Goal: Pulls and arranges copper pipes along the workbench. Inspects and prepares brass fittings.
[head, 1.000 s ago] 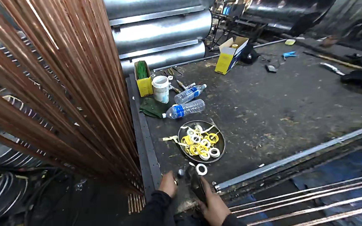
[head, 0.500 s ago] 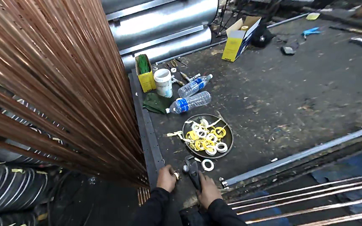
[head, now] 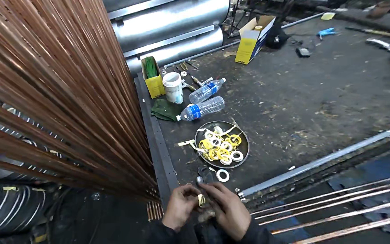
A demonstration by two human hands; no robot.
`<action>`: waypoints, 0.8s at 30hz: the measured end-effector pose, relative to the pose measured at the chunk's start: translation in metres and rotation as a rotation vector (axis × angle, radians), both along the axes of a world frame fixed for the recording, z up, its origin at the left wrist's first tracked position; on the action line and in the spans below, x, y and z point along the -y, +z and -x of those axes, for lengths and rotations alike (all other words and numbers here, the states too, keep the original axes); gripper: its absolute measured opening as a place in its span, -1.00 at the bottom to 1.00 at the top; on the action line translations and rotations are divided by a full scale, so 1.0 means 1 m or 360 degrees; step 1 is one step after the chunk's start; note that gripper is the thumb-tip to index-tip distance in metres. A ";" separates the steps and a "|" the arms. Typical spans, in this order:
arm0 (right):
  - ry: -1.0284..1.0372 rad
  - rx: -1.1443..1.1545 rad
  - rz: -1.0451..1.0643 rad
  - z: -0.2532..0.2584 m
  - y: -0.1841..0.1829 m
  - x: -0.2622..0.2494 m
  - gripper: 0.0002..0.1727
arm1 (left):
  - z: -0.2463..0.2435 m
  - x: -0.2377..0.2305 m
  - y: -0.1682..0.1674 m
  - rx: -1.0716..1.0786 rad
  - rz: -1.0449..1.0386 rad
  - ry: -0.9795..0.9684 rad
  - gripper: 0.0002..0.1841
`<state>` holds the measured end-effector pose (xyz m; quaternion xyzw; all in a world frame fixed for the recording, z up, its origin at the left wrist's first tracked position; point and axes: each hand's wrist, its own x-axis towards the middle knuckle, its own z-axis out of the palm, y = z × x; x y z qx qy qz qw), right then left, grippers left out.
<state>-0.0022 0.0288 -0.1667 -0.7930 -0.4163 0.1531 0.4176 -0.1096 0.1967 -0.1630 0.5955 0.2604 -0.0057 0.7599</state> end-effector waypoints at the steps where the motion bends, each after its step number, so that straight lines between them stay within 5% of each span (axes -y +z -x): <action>1: 0.0062 0.0039 -0.0029 0.000 0.008 0.002 -0.45 | 0.002 0.000 0.010 0.0018 0.0080 -0.0105 -0.78; 9: 0.0058 0.0042 -0.0200 0.004 0.040 0.030 -0.78 | 0.013 0.001 0.041 0.0177 0.0472 -0.0431 -0.70; 14: -0.0026 -0.0017 -0.0102 0.010 0.068 0.042 -0.83 | 0.020 0.026 0.054 0.0297 0.0330 -0.0271 -0.62; 24: 0.0120 -0.0278 -0.0118 0.019 0.100 0.062 -0.77 | 0.033 0.028 0.067 0.0653 0.0080 -0.0286 -0.84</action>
